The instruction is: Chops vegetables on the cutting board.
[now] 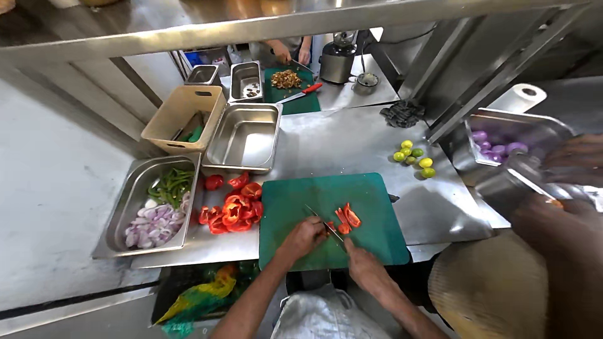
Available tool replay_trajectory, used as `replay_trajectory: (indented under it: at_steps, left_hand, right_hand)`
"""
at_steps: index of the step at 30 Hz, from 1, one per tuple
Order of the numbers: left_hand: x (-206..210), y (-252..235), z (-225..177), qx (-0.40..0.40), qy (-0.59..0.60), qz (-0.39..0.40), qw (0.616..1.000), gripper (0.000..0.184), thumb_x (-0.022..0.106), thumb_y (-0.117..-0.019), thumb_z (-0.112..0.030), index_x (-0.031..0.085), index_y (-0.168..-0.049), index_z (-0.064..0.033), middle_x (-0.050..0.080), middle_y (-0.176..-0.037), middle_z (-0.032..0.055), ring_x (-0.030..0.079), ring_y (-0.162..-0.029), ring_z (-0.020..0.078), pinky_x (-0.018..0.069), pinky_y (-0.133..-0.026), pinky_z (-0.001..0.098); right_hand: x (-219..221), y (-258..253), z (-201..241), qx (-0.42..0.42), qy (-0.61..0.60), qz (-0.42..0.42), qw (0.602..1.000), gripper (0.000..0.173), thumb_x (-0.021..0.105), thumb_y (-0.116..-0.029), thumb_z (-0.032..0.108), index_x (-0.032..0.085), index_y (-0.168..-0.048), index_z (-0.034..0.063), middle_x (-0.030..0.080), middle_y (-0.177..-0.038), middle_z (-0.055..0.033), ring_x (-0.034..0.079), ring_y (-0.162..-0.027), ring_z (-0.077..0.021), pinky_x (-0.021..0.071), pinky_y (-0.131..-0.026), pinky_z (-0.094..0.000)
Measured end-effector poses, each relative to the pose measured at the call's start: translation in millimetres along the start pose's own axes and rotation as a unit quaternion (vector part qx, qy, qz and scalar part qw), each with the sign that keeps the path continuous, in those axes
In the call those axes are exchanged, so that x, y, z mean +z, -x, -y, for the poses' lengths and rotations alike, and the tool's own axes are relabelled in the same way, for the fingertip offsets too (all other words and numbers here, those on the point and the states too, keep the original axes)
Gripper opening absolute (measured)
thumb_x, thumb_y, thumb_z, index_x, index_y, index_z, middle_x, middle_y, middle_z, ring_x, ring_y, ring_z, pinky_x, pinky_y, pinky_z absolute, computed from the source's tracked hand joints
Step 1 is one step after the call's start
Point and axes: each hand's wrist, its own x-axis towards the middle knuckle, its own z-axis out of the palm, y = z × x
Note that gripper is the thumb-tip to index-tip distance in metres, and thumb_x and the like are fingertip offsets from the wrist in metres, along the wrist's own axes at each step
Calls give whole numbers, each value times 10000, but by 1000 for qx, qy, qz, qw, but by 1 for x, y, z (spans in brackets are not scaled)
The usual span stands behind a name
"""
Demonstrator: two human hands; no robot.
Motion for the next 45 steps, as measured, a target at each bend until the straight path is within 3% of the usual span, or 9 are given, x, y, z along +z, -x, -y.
replay_trajectory:
  at_steps: [6, 11, 16, 21, 28, 31, 34, 41, 45]
  left_hand:
    - [16, 12, -1, -80, 32, -169, 982, 279, 704, -955, -344, 751, -1089, -104, 708, -1130, 80, 693, -1023, 155, 593, -925, 324]
    - [56, -27, -38, -160, -108, -134, 972, 674, 602, -872, -734, 673, -1322, -238, 641, -1336, 70, 558, -1295, 307, 516, -1020, 518]
    - [67, -32, -32, -134, -138, -125, 973, 521, 508, -1017, -545, 689, -1265, -123, 700, -1224, 109, 647, -1175, 316, 563, -945, 467]
    - [59, -15, -15, -87, -93, -218, 968, 392, 692, -934, -409, 735, -1098, -56, 740, -1045, 130, 740, -963, 262, 627, -821, 414]
    - [-70, -20, -12, -200, 6, -351, 915, 385, 800, -877, -303, 706, -1127, -25, 737, -975, 138, 732, -866, 252, 622, -804, 459]
    - [-159, -36, 20, -261, -126, -396, 871, 573, 761, -878, -483, 655, -1298, -108, 707, -1153, 150, 694, -1045, 325, 576, -903, 546]
    - [-198, -47, 31, -260, -198, -387, 862, 697, 738, -884, -546, 591, -1422, -128, 545, -1456, 216, 484, -1355, 460, 393, -1107, 649]
    - [-22, -54, -24, -52, -73, -4, 996, 365, 672, -965, -294, 692, -1314, -192, 608, -1423, 48, 527, -1365, 217, 418, -1167, 427]
    - [16, -50, -18, -36, -66, 21, 997, 257, 627, -1001, -270, 751, -1173, -125, 704, -1249, 70, 609, -1250, 235, 448, -1123, 404]
  right_hand:
    - [-8, 19, -40, -24, -94, -49, 994, 422, 456, -1083, 281, 430, -1466, 104, 689, -1024, -202, 702, -956, -389, 566, -852, -561]
    - [-10, 31, -68, -11, -214, -194, 957, 393, 510, -1064, 296, 487, -1412, 114, 686, -910, -140, 699, -817, -309, 577, -744, -540]
    - [-5, 29, -84, -8, -236, -217, 947, 386, 531, -1058, 282, 503, -1397, 101, 695, -941, -146, 705, -859, -313, 573, -772, -544]
    - [6, 36, -92, 1, -252, -220, 942, 401, 542, -1052, 260, 501, -1412, 88, 703, -953, -163, 710, -854, -328, 571, -762, -550]
    - [10, 40, -95, -37, -272, -209, 938, 469, 558, -1031, 241, 479, -1407, -29, 689, -981, -261, 699, -785, -400, 564, -710, -610]
    - [6, 41, -85, -23, -280, -184, 942, 476, 543, -1047, 284, 467, -1442, 29, 690, -937, -221, 692, -722, -361, 576, -669, -584]
    - [-15, 53, -69, 1, -317, -165, 934, 473, 511, -1076, 330, 472, -1459, 54, 693, -1019, -201, 691, -820, -342, 569, -714, -549]
    - [1, 36, -95, 22, -303, -189, 934, 474, 516, -1063, 316, 443, -1487, 117, 694, -991, -174, 701, -878, -333, 571, -797, -544]
    - [5, 47, -93, 40, -263, -144, 953, 473, 506, -1070, 306, 426, -1502, 128, 700, -1010, -181, 704, -934, -352, 563, -849, -545]
